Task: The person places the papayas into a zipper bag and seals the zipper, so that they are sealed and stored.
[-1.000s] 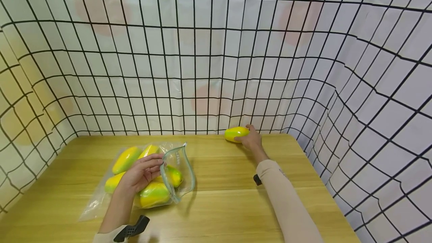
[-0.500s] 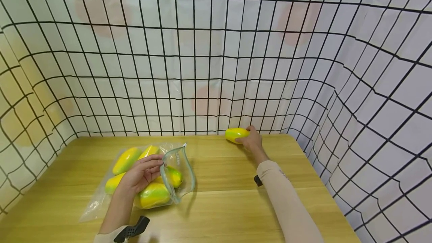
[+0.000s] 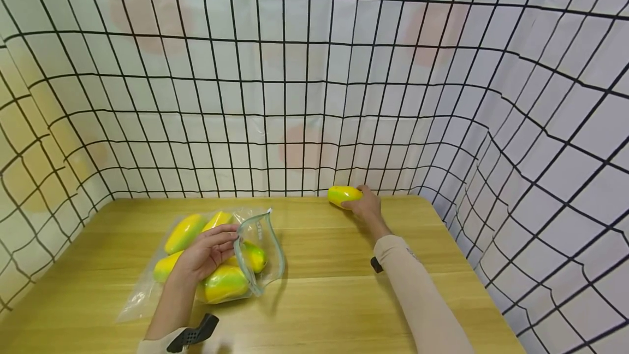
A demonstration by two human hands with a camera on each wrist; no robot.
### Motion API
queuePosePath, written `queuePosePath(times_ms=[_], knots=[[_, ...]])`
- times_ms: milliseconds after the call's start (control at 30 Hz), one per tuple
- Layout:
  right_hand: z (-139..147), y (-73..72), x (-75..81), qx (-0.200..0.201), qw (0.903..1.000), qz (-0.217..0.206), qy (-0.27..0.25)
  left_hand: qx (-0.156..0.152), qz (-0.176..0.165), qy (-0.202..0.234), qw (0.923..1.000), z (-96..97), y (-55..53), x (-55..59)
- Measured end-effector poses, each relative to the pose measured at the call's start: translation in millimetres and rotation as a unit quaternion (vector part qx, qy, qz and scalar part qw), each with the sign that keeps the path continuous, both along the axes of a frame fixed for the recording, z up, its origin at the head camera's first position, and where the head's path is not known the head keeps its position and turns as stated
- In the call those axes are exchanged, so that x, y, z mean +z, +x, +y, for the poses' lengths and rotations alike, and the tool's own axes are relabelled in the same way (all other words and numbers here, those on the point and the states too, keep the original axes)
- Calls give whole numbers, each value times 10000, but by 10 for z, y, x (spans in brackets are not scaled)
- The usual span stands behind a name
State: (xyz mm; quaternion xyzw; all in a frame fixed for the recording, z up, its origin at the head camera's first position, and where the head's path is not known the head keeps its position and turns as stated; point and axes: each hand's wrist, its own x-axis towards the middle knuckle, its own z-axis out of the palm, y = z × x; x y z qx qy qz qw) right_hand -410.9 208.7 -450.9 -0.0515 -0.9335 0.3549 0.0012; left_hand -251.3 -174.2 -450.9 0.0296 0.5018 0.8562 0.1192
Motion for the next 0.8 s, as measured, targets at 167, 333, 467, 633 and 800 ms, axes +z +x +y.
queuePosePath(times_ms=[167, 333, 467, 633, 800], knots=[[12, 31, -21, -36, 9999, 71, 66, -25, -24, -19, 10000, 14, -3, -4], [29, 46, -46, -82, 9998, 155, 57, -21, -18, 2, 10000, 22, -5, -6], [37, 61, -74, -125, 9996, 259, 52, -4, -56, -42, 10000, 29, -6, -3], [32, 85, -111, -188, 9983, 553, -38, 11, -99, -102, 9999, 21, -1, 1], [14, 107, -101, -180, 9975, 662, -138, 69, -90, -157, 9998, 8, 6, 16]])
